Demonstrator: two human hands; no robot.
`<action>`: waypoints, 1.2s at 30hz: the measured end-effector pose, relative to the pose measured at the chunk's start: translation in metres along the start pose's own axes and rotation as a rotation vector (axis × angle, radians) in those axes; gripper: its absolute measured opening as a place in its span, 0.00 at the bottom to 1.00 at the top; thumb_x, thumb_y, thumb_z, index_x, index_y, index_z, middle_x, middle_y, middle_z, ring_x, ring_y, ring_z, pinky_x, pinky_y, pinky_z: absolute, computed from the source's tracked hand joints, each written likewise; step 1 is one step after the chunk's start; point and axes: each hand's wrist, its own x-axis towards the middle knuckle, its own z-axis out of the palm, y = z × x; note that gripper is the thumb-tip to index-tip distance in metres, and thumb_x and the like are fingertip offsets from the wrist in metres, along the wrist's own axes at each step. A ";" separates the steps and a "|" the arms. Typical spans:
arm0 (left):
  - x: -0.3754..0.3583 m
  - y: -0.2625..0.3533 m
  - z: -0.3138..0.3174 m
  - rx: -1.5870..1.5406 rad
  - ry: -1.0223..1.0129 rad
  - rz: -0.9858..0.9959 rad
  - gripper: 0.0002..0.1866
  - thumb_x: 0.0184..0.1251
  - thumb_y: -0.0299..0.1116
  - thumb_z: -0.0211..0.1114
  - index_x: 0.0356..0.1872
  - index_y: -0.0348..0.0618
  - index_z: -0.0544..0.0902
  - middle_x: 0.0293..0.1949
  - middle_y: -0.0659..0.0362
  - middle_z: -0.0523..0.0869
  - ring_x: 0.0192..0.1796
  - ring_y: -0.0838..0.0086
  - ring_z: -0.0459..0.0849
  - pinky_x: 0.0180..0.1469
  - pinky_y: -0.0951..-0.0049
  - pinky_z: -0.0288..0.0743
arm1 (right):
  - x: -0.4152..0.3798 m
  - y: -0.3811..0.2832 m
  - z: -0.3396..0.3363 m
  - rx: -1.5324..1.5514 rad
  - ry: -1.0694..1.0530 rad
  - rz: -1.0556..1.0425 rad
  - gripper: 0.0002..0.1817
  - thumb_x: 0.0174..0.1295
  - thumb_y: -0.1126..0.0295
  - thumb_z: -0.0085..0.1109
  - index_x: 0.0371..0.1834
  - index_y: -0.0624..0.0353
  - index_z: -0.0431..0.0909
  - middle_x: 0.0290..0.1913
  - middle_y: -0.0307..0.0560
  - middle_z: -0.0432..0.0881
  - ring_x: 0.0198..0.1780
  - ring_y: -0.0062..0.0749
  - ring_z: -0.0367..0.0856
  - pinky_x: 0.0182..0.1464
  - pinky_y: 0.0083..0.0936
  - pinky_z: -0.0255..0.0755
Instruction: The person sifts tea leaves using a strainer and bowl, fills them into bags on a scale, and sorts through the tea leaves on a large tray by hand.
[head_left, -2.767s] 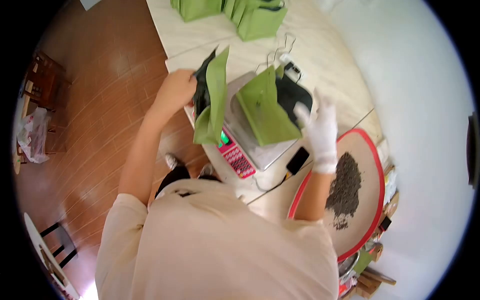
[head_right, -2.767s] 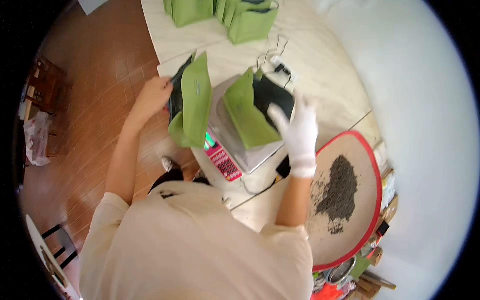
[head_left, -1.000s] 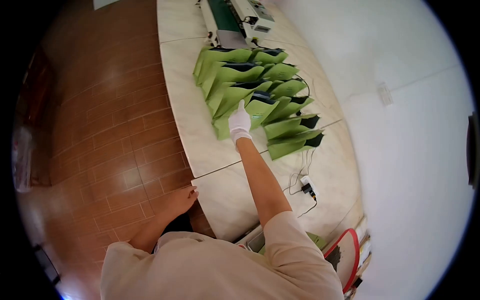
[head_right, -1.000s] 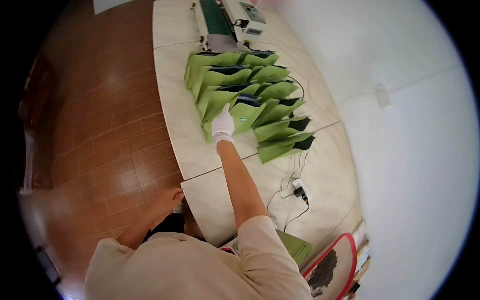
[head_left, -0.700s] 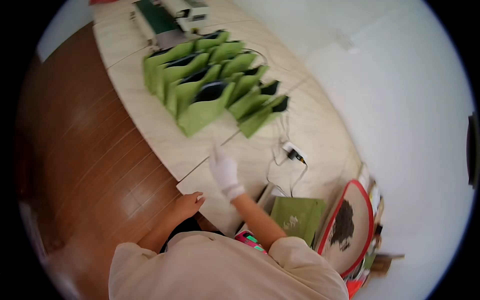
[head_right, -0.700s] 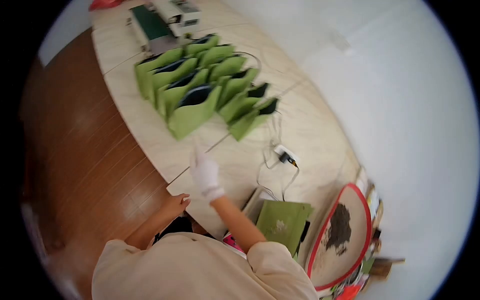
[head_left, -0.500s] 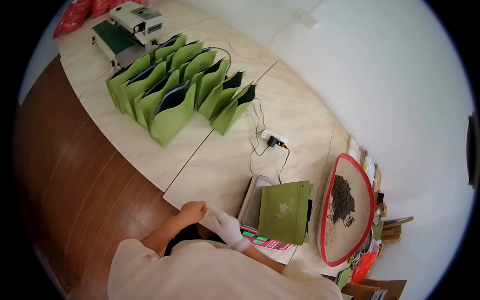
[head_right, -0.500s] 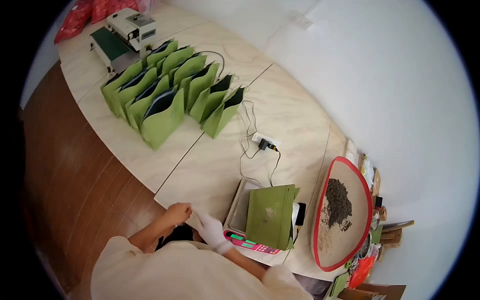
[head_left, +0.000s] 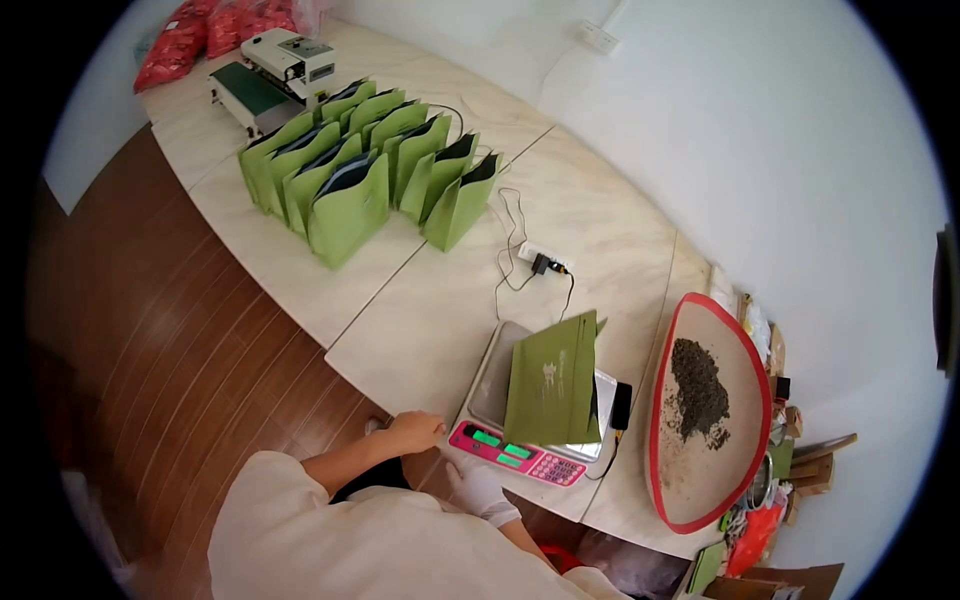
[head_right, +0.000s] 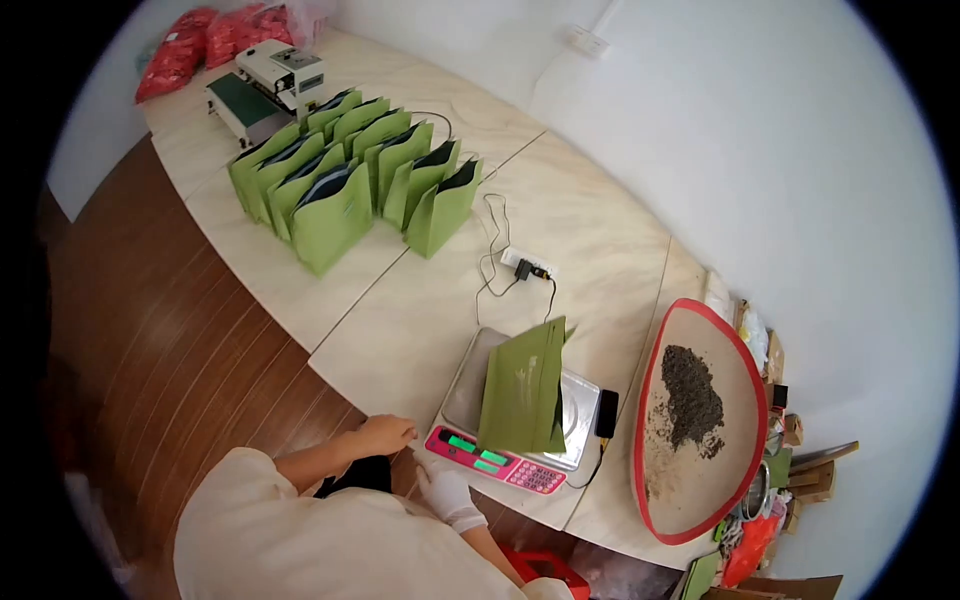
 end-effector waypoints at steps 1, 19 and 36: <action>-0.010 0.007 0.009 0.047 0.004 0.001 0.16 0.66 0.44 0.51 0.41 0.48 0.83 0.38 0.51 0.86 0.42 0.52 0.84 0.45 0.54 0.76 | -0.015 0.011 0.003 -0.044 -0.010 0.031 0.18 0.65 0.62 0.48 0.57 0.53 0.74 0.44 0.60 0.81 0.43 0.54 0.81 0.46 0.45 0.74; -0.121 0.207 0.255 0.287 -0.505 0.308 0.19 0.69 0.47 0.49 0.48 0.49 0.80 0.44 0.50 0.85 0.47 0.54 0.83 0.48 0.56 0.75 | -0.374 0.127 0.030 -0.050 0.189 0.607 0.20 0.63 0.59 0.49 0.56 0.52 0.77 0.42 0.57 0.82 0.44 0.52 0.81 0.47 0.43 0.75; 0.026 0.405 0.387 0.259 -0.686 0.688 0.14 0.69 0.40 0.53 0.48 0.45 0.80 0.38 0.53 0.86 0.43 0.59 0.84 0.45 0.61 0.76 | -0.477 0.243 -0.040 0.133 0.494 1.122 0.22 0.63 0.60 0.50 0.59 0.55 0.72 0.44 0.53 0.82 0.45 0.49 0.81 0.46 0.43 0.74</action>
